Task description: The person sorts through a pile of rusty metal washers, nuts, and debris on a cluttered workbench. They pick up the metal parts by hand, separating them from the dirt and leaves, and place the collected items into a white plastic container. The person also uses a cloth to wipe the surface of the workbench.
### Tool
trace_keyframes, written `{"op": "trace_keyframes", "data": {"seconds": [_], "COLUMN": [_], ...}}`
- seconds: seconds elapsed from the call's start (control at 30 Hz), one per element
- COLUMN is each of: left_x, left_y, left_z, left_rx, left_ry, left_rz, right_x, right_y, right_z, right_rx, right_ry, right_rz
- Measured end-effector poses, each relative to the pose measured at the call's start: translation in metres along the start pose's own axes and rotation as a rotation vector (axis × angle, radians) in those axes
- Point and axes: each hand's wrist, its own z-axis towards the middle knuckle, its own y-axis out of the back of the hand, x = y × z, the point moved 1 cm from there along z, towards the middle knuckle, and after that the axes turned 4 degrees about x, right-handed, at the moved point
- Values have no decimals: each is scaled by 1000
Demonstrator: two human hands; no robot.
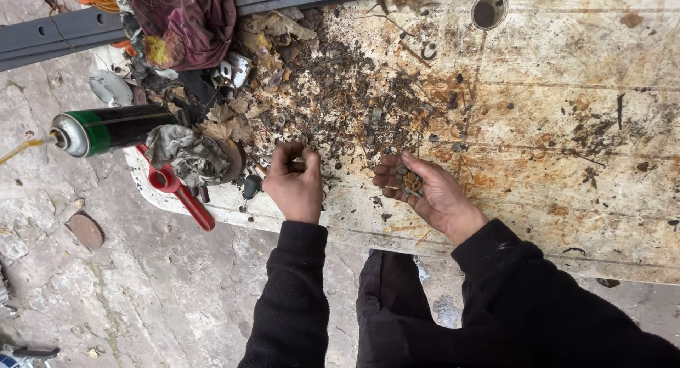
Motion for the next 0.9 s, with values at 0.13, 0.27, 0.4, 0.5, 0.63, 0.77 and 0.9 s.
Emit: {"op": "trace_keyframes", "data": {"seconds": [0.13,0.27,0.4,0.5,0.63,0.77,0.9], "left_x": [14,0,-30,-32,-18,-5,-5], "left_y": [-1,4,-8,-18,-43,-58,-59], "left_z": [-3,-19,-47,-27,28,33,23], "left_rx": [4,-33,222,275,170,198,232], "left_ry": [50,-80,-277,-355,-371,-444,-377], "left_rz": [-99,7,115,177,475,526,400], "right_x": [1,-4,-15,-22,-18,-16,-12], "right_y": [-3,-2,5,13,13,17,18], "right_z": [-1,3,12,16,8,5,4], "right_rx": [-11,1,21,43,19,-10,-30], "right_ry": [-1,1,6,12,9,0,10], "right_rz": [-9,-1,52,42,-26,6,27]}}
